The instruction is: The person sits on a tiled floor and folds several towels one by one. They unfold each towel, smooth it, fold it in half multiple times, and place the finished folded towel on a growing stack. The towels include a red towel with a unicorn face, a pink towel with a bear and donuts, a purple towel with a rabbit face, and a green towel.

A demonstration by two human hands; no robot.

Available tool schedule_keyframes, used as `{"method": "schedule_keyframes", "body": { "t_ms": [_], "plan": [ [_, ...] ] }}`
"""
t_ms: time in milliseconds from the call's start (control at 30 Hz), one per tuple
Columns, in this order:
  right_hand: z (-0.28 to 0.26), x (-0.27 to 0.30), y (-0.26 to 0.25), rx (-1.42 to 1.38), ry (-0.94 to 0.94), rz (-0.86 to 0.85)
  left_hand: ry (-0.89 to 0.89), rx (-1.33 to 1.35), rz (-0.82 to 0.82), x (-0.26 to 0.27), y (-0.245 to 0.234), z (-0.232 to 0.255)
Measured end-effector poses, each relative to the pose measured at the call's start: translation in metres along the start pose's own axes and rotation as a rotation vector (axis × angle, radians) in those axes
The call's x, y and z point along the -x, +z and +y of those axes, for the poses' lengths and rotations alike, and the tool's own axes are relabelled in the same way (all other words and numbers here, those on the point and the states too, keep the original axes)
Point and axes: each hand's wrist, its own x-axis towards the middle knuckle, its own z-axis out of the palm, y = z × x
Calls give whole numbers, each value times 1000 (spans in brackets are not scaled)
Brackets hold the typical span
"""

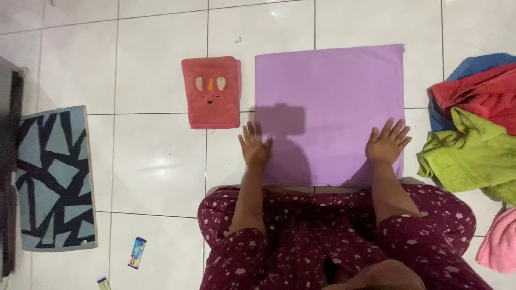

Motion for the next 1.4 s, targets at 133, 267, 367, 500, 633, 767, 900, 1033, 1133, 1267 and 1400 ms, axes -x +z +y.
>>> {"method": "schedule_keyframes", "body": {
  "t_ms": [133, 267, 367, 500, 633, 767, 900, 1033, 1133, 1267, 1400],
  "plan": [
    [-31, 21, -10, 119, -100, 38, 186, 53, -211, 4, 12, 8],
    [-38, 73, -48, 398, -309, -471, 630, 67, -639, 46, 9, 3],
    [-31, 93, -68, 682, -333, -932, 744, 38, -781, 66, 1, 1],
    [-17, 86, -49, 578, -427, -798, 758, 112, -605, 64, 2, 5],
    [3, 60, -25, 698, -637, -783, 795, 104, -600, 56, 19, 2],
    [13, 55, -37, 562, -711, -555, 843, -179, -321, 56, 20, 3],
    [4, 61, -73, 364, -464, -580, 453, 185, -331, 63, -21, 16],
    [-1, 54, -109, 344, -420, -713, 425, 336, -582, 51, -84, 16],
    [8, 48, -121, 222, -627, -778, 518, 284, -633, 48, -103, 1],
    [31, 22, -122, 170, -495, -1065, 681, 335, -573, 29, -82, -33],
    [35, -62, -131, 297, -335, -975, 342, 498, -652, -40, -62, -71]
  ]
}}
